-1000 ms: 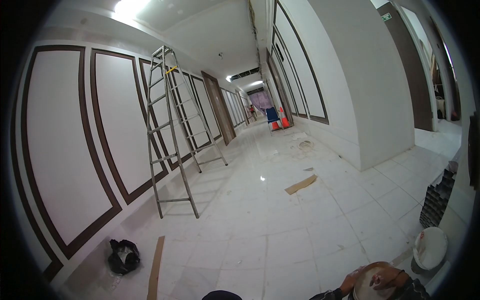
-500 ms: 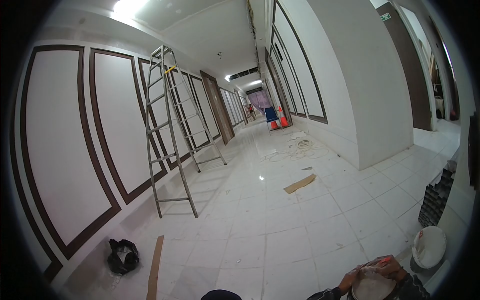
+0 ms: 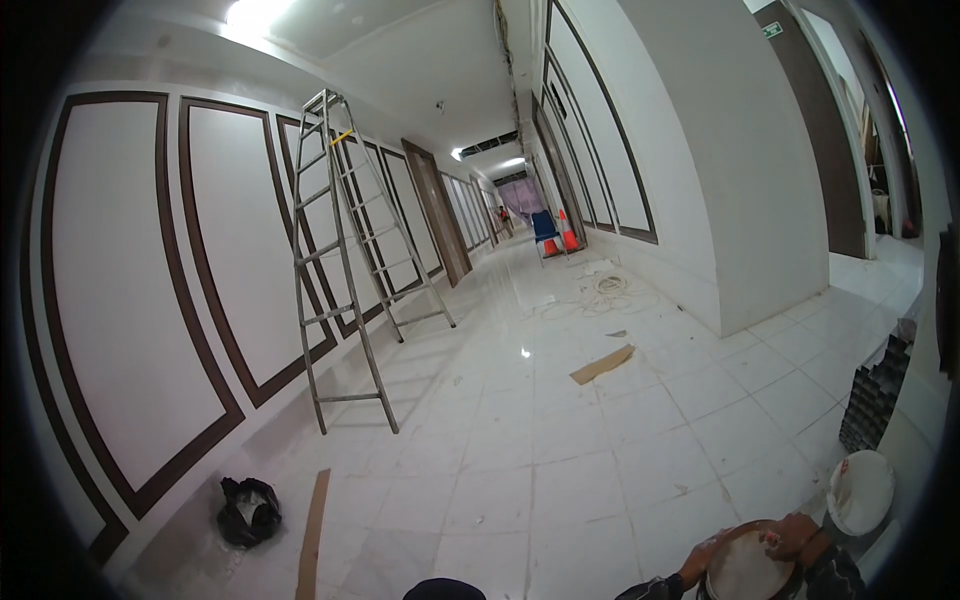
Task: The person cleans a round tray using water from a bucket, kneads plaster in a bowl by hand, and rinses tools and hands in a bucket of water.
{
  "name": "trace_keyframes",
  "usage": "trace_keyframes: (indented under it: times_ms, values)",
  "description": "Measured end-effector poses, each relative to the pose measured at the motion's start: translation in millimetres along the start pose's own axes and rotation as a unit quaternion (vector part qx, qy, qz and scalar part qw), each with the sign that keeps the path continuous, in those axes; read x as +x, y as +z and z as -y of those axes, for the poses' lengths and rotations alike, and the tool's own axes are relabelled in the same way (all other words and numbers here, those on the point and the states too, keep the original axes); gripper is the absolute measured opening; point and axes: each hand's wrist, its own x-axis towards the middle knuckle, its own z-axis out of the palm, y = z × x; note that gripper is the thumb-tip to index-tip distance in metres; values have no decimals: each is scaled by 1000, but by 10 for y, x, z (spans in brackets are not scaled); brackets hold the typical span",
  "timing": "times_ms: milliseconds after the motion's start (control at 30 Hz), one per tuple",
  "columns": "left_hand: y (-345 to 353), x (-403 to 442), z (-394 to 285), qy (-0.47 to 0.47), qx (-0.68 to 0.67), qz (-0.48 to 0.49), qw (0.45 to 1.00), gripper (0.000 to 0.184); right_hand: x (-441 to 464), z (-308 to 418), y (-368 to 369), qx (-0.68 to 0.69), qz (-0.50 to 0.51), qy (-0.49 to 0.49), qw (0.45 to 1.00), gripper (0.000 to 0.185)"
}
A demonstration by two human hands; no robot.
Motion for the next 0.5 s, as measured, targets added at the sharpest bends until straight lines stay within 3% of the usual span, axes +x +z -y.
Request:
trace_keyframes:
  times_ms: [67,100,167,267,367,500]
  values:
    - [19,12,49,-18,-5,-1,1000,48,9,-7,-39,107,130,-22,985,37]
    - [6,21,75,3,13,-5,1000,48,27,19,-44,106,126,-20,986,37]
    - [2,86,113,28,32,-6,999,48,60,69,-29,138,141,-127,972,41]
    - [82,-133,-403,24,-72,-29,997,43,139,-33,266,178,119,-191,958,38]
    - [143,-266,-688,13,-148,-45,988,41,126,164,126,260,111,-178,943,39]
    - [102,-134,-500,-1,-83,-4,997,43,133,268,-26,400,65,-118,907,41]
